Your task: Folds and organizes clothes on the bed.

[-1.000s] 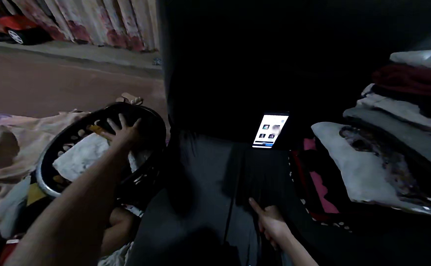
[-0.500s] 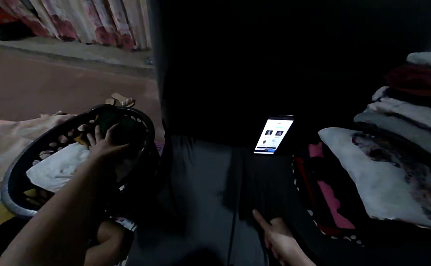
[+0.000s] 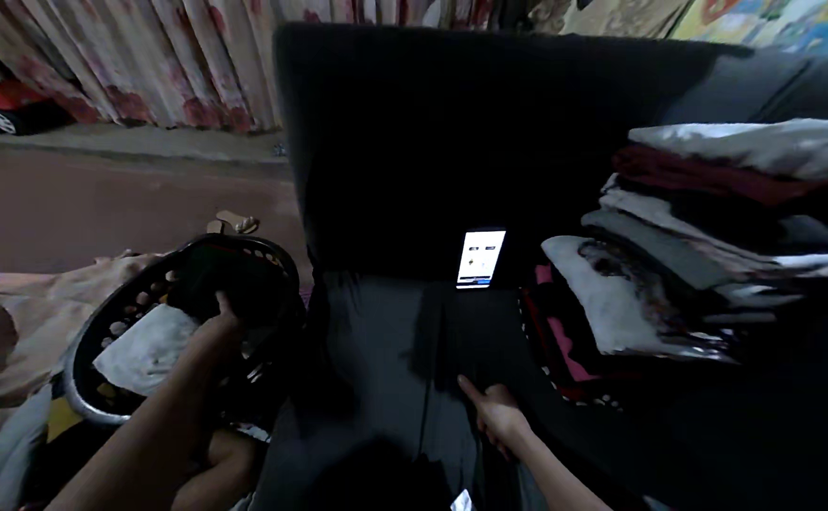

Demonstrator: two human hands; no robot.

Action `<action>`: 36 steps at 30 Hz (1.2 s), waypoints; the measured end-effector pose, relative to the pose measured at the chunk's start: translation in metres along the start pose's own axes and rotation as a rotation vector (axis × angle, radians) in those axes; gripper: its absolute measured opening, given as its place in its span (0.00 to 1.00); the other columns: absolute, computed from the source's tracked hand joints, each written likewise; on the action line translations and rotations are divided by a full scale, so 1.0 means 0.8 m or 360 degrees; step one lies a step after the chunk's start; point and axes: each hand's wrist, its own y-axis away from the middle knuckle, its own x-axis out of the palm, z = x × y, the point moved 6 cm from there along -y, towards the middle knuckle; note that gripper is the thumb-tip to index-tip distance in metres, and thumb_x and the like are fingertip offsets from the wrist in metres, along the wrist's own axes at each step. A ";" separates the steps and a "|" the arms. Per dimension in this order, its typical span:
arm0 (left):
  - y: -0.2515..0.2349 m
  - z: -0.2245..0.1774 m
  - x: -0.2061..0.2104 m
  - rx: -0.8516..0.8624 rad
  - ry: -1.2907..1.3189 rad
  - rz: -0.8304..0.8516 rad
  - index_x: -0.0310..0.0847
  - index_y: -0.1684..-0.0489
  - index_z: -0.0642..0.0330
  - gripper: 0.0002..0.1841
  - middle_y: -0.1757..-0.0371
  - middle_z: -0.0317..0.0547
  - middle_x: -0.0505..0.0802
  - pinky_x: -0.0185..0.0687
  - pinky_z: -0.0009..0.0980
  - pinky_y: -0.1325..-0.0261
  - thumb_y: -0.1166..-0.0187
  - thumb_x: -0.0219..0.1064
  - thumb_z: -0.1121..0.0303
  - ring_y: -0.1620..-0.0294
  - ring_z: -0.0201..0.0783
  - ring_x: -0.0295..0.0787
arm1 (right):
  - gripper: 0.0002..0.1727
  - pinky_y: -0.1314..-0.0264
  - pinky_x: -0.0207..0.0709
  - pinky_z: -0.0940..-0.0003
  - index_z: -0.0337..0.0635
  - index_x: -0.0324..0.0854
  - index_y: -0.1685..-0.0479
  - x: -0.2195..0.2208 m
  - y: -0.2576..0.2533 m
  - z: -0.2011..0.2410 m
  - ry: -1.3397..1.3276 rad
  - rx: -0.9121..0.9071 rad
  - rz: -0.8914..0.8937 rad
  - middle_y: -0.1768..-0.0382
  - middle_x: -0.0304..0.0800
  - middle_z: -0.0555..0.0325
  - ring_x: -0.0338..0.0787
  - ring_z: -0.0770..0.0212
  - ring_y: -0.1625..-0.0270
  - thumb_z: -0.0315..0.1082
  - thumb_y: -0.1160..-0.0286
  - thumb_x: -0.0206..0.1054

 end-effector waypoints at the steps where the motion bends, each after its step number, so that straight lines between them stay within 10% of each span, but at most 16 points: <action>1: 0.022 -0.007 -0.007 0.0126 0.0148 0.0127 0.40 0.06 0.61 0.34 0.29 0.76 0.80 0.72 0.62 0.27 0.07 0.53 0.63 0.28 0.69 0.79 | 0.40 0.84 0.73 0.69 0.44 0.78 0.71 0.000 0.002 0.001 -0.0005 -0.0015 -0.0006 0.85 0.78 0.62 0.76 0.65 0.88 0.76 0.22 0.52; 5: 0.188 -0.029 -0.007 0.0632 0.0192 -0.0029 0.58 0.10 0.61 0.31 0.23 0.69 0.78 0.71 0.61 0.23 0.10 0.58 0.61 0.25 0.66 0.77 | 0.39 0.81 0.73 0.69 0.44 0.79 0.67 0.000 0.011 0.005 0.0005 -0.0058 -0.0029 0.83 0.78 0.62 0.76 0.65 0.86 0.76 0.21 0.51; 12: 0.442 -0.007 0.157 0.0874 0.0230 0.0301 0.62 0.11 0.63 0.36 0.10 0.75 0.57 0.50 0.63 0.12 0.16 0.65 0.55 0.10 0.74 0.50 | 0.38 0.67 0.79 0.66 0.40 0.84 0.54 -0.002 0.042 0.012 0.0144 -0.0265 -0.0165 0.72 0.85 0.58 0.83 0.64 0.75 0.67 0.11 0.46; 20: 0.422 -0.003 0.168 0.0783 0.0306 0.0257 0.54 0.08 0.61 0.41 0.12 0.65 0.66 0.64 0.55 0.16 0.17 0.67 0.53 0.13 0.65 0.62 | 0.25 0.40 0.78 0.32 0.41 0.90 0.47 0.017 0.068 -0.008 0.0227 -0.0595 -0.0394 0.49 0.93 0.40 0.91 0.38 0.42 0.52 0.08 0.53; 36: 0.402 -0.023 0.162 0.0877 0.0279 0.0297 0.73 0.20 0.63 0.32 0.19 0.61 0.77 0.51 0.61 0.13 0.18 0.69 0.52 0.13 0.61 0.62 | 0.26 0.42 0.82 0.52 0.42 0.68 0.17 0.056 0.184 0.002 0.0069 -0.0759 0.0330 0.35 0.84 0.39 0.88 0.49 0.42 0.40 0.11 0.62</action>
